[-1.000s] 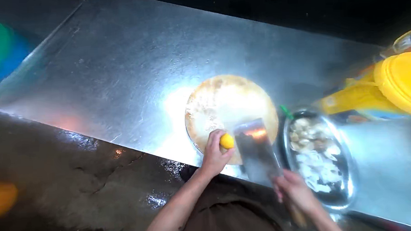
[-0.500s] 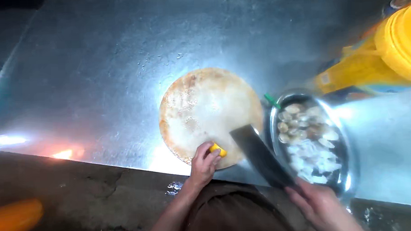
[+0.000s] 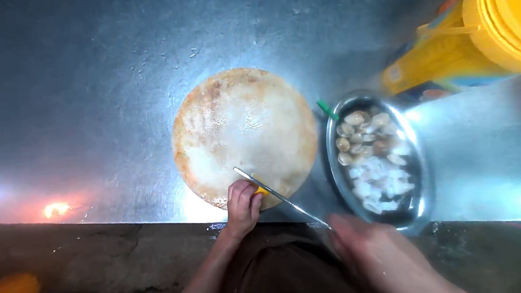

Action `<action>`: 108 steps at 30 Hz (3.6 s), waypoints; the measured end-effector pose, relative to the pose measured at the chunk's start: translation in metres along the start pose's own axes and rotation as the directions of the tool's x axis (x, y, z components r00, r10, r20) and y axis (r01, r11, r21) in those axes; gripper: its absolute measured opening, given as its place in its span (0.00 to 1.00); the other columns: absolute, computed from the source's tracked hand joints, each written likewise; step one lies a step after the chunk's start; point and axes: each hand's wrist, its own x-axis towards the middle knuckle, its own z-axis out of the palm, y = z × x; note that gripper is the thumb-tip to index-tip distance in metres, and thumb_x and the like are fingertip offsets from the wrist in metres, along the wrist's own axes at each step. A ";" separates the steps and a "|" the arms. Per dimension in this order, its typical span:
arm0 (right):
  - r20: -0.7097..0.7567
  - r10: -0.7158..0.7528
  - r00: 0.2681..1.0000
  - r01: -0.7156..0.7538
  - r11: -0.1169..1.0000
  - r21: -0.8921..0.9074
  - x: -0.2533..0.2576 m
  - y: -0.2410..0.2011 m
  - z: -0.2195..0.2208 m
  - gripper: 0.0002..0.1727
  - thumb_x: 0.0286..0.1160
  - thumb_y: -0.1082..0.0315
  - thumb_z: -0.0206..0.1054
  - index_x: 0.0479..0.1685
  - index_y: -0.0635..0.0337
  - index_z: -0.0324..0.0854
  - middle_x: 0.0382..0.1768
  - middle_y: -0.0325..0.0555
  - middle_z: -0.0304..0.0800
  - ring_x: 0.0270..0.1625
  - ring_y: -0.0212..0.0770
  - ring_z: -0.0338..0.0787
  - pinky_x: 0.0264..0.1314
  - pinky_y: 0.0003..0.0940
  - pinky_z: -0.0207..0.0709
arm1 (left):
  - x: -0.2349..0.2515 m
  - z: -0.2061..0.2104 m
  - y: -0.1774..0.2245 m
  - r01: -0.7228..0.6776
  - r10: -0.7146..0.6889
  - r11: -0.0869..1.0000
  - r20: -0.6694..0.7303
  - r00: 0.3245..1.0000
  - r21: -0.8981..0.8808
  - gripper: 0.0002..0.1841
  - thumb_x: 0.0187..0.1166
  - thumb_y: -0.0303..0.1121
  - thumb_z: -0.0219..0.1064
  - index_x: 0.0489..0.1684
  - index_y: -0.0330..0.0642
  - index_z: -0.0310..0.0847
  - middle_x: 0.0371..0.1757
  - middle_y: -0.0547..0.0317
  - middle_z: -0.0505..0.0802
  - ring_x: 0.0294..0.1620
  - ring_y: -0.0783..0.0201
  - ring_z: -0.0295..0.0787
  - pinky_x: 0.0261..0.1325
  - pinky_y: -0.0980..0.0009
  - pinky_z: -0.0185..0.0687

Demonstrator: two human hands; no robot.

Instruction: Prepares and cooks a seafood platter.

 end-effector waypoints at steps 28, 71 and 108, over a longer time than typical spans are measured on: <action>0.247 0.108 0.963 -0.121 0.992 0.037 -0.006 -0.017 -0.036 0.05 0.72 0.67 0.67 0.34 0.59 0.81 0.19 0.48 0.82 0.15 0.48 0.85 0.11 0.42 0.76 | -0.001 0.006 -0.006 -0.075 0.075 0.995 0.009 0.997 0.059 0.19 0.88 0.55 0.55 0.54 0.50 0.78 0.60 0.63 0.87 0.70 0.67 0.80 0.78 0.68 0.71; 0.525 0.193 0.829 -0.340 0.919 0.199 0.084 0.008 0.022 0.12 0.88 0.59 0.58 0.45 0.57 0.81 0.26 0.46 0.85 0.32 0.50 0.91 0.32 0.48 0.84 | 0.003 0.002 -0.008 -0.056 0.058 0.998 0.058 0.997 -0.026 0.15 0.87 0.51 0.54 0.43 0.51 0.76 0.53 0.63 0.81 0.65 0.66 0.77 0.73 0.70 0.71; 0.180 0.151 0.972 -0.146 0.988 -0.043 0.006 -0.036 -0.029 0.05 0.68 0.68 0.65 0.29 0.59 0.80 0.14 0.45 0.77 0.11 0.46 0.82 0.07 0.39 0.72 | -0.006 0.003 -0.006 -0.054 0.054 0.992 0.001 0.999 0.111 0.24 0.89 0.58 0.49 0.49 0.48 0.81 0.51 0.58 0.90 0.62 0.65 0.86 0.72 0.64 0.75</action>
